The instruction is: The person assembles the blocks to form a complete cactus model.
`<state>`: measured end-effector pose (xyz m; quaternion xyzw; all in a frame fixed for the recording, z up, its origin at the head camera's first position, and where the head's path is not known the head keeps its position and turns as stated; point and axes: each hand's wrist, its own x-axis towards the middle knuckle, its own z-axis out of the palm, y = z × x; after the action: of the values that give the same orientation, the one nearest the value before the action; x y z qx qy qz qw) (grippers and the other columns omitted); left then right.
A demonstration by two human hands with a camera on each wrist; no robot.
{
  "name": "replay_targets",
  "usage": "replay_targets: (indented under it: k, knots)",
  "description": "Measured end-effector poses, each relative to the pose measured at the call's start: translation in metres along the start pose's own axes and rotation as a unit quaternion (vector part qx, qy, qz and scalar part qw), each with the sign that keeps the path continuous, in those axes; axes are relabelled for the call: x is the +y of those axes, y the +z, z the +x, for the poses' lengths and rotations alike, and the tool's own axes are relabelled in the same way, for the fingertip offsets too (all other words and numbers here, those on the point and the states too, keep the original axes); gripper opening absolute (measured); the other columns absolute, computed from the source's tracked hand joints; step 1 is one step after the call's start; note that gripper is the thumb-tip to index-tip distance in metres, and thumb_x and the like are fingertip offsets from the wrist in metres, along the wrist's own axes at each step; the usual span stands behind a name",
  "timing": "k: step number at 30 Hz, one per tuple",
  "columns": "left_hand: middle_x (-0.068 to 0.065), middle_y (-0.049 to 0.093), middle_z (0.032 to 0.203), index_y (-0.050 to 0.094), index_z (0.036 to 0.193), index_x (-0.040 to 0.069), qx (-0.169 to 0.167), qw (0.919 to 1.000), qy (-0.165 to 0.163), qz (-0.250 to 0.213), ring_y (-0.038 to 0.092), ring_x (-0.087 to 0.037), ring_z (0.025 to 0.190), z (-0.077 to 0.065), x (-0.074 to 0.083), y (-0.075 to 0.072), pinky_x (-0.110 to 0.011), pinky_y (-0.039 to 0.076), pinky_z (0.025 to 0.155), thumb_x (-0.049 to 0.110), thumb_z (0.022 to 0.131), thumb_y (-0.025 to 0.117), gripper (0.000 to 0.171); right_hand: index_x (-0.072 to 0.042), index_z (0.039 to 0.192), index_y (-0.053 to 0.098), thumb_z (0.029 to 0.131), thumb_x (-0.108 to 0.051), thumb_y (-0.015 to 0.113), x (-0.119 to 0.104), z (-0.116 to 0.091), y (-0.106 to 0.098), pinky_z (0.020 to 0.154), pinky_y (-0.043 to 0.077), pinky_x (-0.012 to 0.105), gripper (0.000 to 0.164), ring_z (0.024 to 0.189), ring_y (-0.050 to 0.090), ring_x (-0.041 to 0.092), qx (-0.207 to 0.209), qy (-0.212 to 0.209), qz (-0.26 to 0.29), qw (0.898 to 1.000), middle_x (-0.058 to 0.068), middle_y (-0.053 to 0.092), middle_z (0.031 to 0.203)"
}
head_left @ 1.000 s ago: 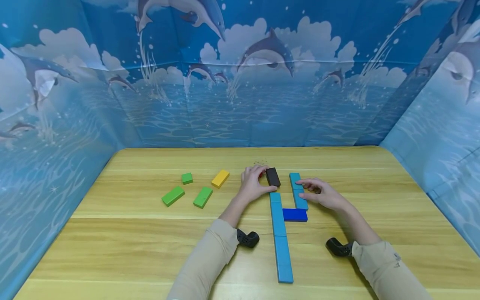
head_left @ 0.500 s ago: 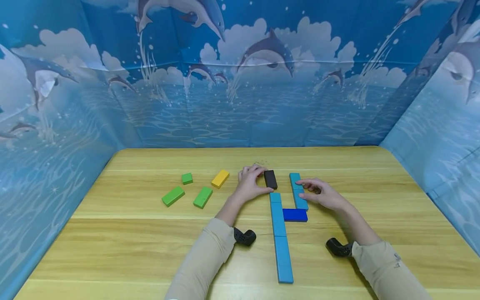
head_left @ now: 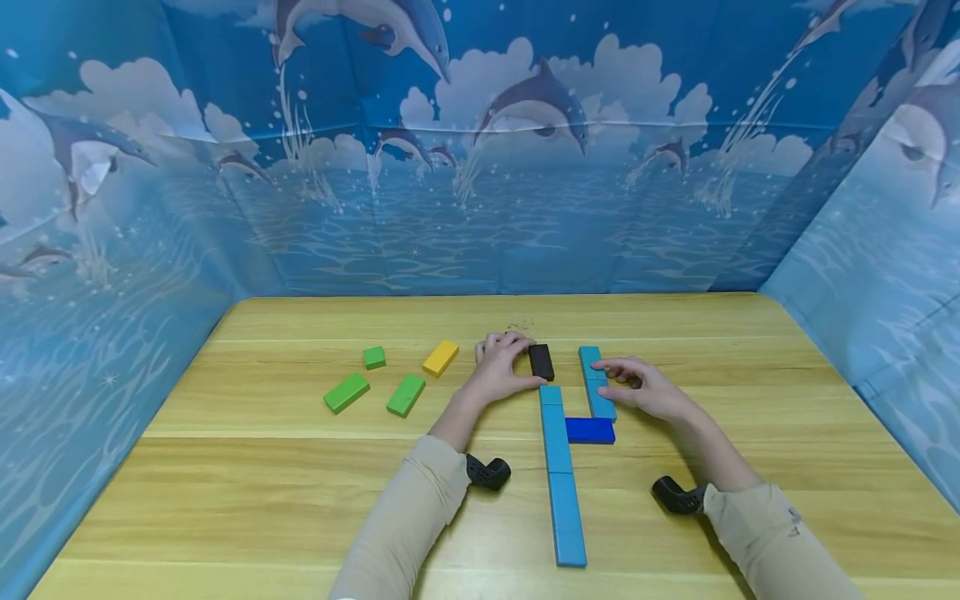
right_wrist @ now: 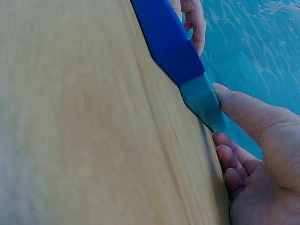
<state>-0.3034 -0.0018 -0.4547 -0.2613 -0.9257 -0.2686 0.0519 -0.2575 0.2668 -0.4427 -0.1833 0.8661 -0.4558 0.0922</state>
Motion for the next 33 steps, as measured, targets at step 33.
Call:
replay_targets:
  k: [33]
  knots:
    - [-0.001,0.045,0.128,0.054,0.127,0.023,-0.009,0.9996,0.019,-0.02,0.031,-0.023,0.117,-0.0016,-0.002,0.0004,-0.041,0.019,0.091,0.041,0.09,0.053,0.041,-0.004,0.127,0.051,0.089,-0.021,0.06,-0.001,-0.0009,0.0012,0.074,0.036,0.031,0.043,0.091,0.038,0.024,0.007,-0.004,-0.006,1.0,0.014,0.046,0.109]
